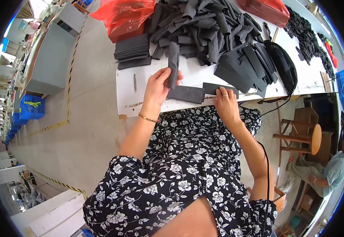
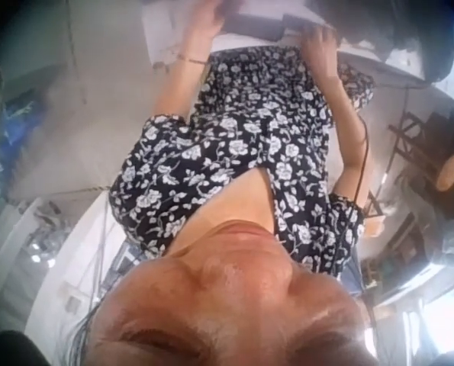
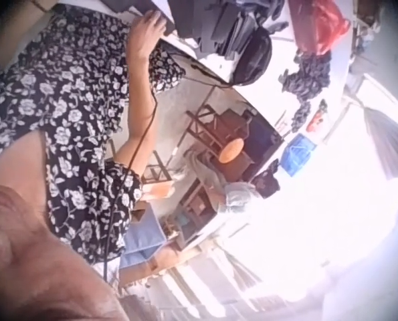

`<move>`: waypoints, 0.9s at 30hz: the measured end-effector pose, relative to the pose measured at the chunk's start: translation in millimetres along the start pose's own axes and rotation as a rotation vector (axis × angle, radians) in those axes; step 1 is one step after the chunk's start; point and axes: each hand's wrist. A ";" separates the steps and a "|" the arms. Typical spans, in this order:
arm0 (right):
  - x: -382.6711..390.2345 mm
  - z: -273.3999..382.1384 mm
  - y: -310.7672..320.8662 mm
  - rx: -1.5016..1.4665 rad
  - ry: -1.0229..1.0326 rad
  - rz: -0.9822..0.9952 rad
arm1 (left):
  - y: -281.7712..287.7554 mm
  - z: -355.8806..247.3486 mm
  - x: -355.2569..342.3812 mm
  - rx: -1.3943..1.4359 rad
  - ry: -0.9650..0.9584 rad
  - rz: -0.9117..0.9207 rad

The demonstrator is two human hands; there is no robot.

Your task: Sorting and stacking small gray rectangular components on a factory workbench.

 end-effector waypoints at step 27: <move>-28.9 28.0 90.6 -0.653 -0.109 -0.184 | -42.9 7.1 -15.0 0.317 0.072 0.065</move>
Point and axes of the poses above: each hand's wrist, its own x-axis away from the middle knuckle, its own y-axis out of the back of the hand, z = x × y
